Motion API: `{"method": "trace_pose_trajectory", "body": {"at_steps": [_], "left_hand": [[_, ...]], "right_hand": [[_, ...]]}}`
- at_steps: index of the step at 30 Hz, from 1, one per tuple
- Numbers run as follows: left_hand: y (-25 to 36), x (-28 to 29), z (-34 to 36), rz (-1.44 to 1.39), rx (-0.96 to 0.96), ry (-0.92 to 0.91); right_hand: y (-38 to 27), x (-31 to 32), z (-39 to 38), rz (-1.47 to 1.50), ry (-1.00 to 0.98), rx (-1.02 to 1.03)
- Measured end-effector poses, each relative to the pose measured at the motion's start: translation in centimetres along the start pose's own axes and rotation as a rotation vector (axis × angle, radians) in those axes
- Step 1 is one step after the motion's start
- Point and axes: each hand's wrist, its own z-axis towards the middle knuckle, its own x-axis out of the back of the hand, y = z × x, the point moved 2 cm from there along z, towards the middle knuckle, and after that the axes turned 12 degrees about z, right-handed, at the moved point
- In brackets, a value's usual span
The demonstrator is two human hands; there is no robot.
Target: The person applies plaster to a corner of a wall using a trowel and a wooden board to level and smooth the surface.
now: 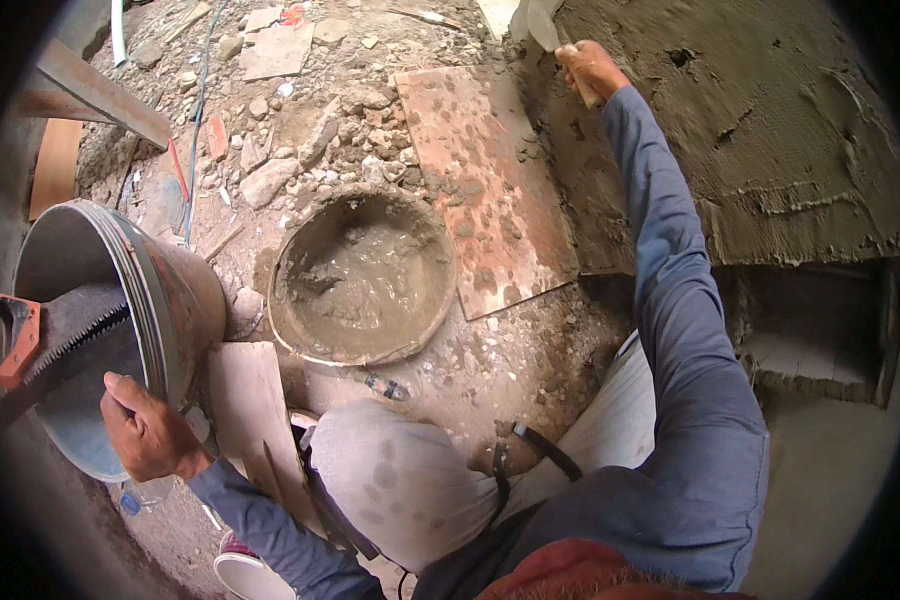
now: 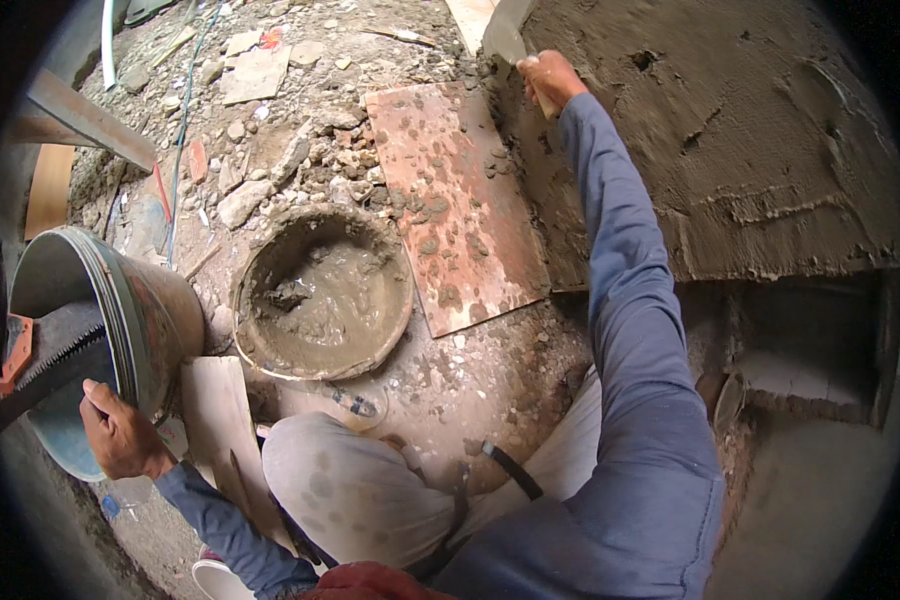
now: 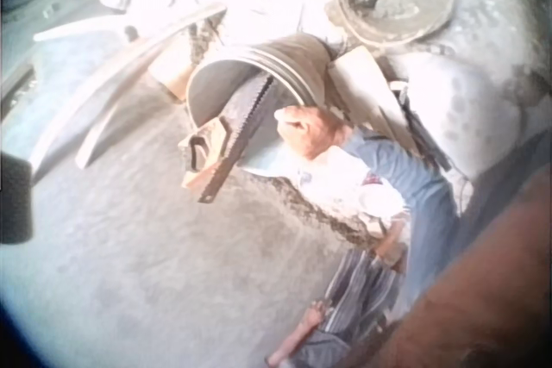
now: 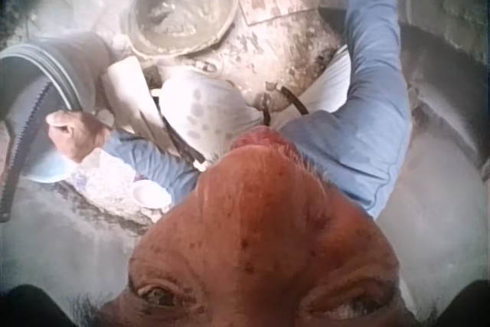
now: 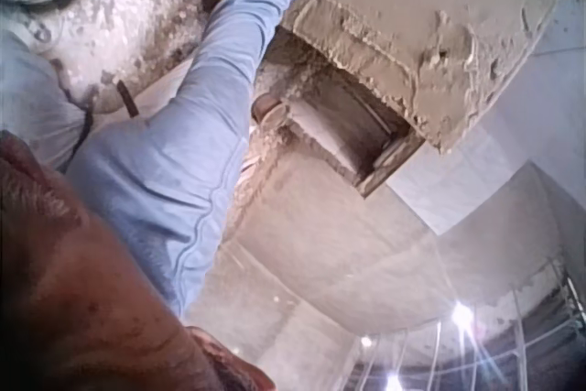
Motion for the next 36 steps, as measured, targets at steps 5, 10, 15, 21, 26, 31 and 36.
{"method": "trace_pose_trajectory", "body": {"at_steps": [5, 10, 15, 21, 26, 31, 36], "left_hand": [[0.4, 0.3, 0.2, 0.002, -0.007, 0.026], [-0.3, 0.1, 0.6, -0.046, -0.045, 0.029], [-0.5, -0.5, 1.6, -0.005, -0.090, 0.053], [-0.9, -0.7, 2.4, 0.007, -0.139, 0.106], [-0.8, -0.6, 2.5, 0.036, -0.151, 0.132], [-0.6, -0.3, 1.7, 0.019, -0.174, 0.164], [-0.1, -0.5, 0.5, 0.010, -0.178, 0.156]], "right_hand": [[-5.1, 3.1, -3.3, -0.400, 0.255, 0.258], [-11.2, 0.5, -13.1, -0.006, -0.081, 0.083], [-8.5, -1.5, -16.9, 0.687, -0.576, -0.142], [-8.0, 0.3, -18.1, 0.247, -0.213, -0.118], [-13.9, -5.5, -26.6, -0.255, -0.694, 0.122], [-10.9, -17.6, -29.6, -1.033, -0.436, 0.750], [-8.1, -23.4, -32.5, -1.035, -0.259, 1.146]]}}
